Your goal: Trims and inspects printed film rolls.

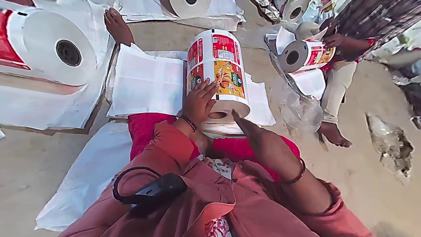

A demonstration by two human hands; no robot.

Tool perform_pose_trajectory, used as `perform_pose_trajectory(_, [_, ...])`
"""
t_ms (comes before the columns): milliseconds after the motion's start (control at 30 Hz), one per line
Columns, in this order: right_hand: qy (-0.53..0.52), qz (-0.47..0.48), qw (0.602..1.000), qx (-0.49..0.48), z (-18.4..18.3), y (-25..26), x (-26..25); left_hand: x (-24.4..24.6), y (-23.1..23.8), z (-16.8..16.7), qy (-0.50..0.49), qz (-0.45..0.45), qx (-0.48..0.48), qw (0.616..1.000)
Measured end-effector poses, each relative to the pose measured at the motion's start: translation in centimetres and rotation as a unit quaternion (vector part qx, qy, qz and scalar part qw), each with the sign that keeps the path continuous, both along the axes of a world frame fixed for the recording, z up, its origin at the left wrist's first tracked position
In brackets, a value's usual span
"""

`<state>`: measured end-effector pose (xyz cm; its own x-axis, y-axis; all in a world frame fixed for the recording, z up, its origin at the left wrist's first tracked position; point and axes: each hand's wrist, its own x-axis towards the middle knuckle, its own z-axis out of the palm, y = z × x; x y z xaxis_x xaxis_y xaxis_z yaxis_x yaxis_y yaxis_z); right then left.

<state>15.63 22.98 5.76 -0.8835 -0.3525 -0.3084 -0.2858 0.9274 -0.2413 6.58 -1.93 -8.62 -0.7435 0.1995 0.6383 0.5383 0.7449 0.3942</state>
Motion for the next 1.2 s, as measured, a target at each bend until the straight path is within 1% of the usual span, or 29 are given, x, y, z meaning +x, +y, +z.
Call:
perform_pose_trajectory(67, [0.039,-0.055,0.993,-0.098,-1.1,1.7,-0.6,0.3,0.2,-0.1,-0.009,0.007,-0.003,1.0])
perform_pose_trajectory(133, [0.046,-0.099,0.967,-0.229,-2.0,3.0,-1.3,0.5,0.4,0.3,-0.022,0.015,-0.024,0.999])
perform_pose_trajectory(200, [0.028,-0.123,0.925,-0.36,-3.0,3.9,-2.3,-0.1,0.5,1.7,-0.04,0.008,-0.06,0.997])
perform_pose_trajectory(233, [0.017,-0.133,0.903,-0.408,-3.9,4.4,-2.8,-0.5,0.6,2.6,-0.058,-0.008,-0.078,0.995])
perform_pose_trajectory(300, [0.006,-0.158,0.862,-0.482,-6.5,5.2,-4.0,-1.7,0.5,4.6,-0.101,-0.048,-0.116,0.987])
perform_pose_trajectory(367, [0.018,-0.172,0.829,-0.532,-9.7,5.9,-5.1,-3.0,0.7,6.3,-0.125,-0.088,-0.146,0.978])
perform_pose_trajectory(433, [0.028,-0.196,0.804,-0.561,-12.3,6.3,-6.0,-4.1,1.2,7.5,-0.129,-0.124,-0.171,0.969])
perform_pose_trajectory(500, [0.016,-0.224,0.789,-0.571,-13.1,6.3,-6.4,-4.9,1.7,8.2,-0.114,-0.145,-0.181,0.966])
perform_pose_trajectory(600, [0.008,-0.205,0.793,-0.573,-12.8,6.8,-6.4,-6.2,2.1,8.2,-0.074,-0.153,-0.194,0.966])
perform_pose_trajectory(667, [0.006,-0.193,0.79,-0.582,-12.5,7.3,-6.3,-6.6,2.5,8.3,-0.073,-0.146,-0.212,0.964])
perform_pose_trajectory(867, [-0.022,-0.217,0.748,-0.627,-12.2,8.4,-6.7,-8.0,4.2,9.3,-0.075,-0.152,-0.313,0.935])
perform_pose_trajectory(967, [-0.028,-0.223,0.732,-0.643,-12.0,8.8,-6.8,-7.2,4.8,9.2,-0.095,-0.136,-0.301,0.939])
perform_pose_trajectory(1067, [-0.033,-0.208,0.716,-0.666,-11.5,9.1,-6.9,-6.5,5.3,9.1,-0.104,-0.114,-0.287,0.945])
perform_pose_trajectory(1200, [-0.047,-0.19,0.708,-0.679,-11.4,9.3,-7.2,-6.1,5.5,9.0,-0.123,-0.091,-0.293,0.944])
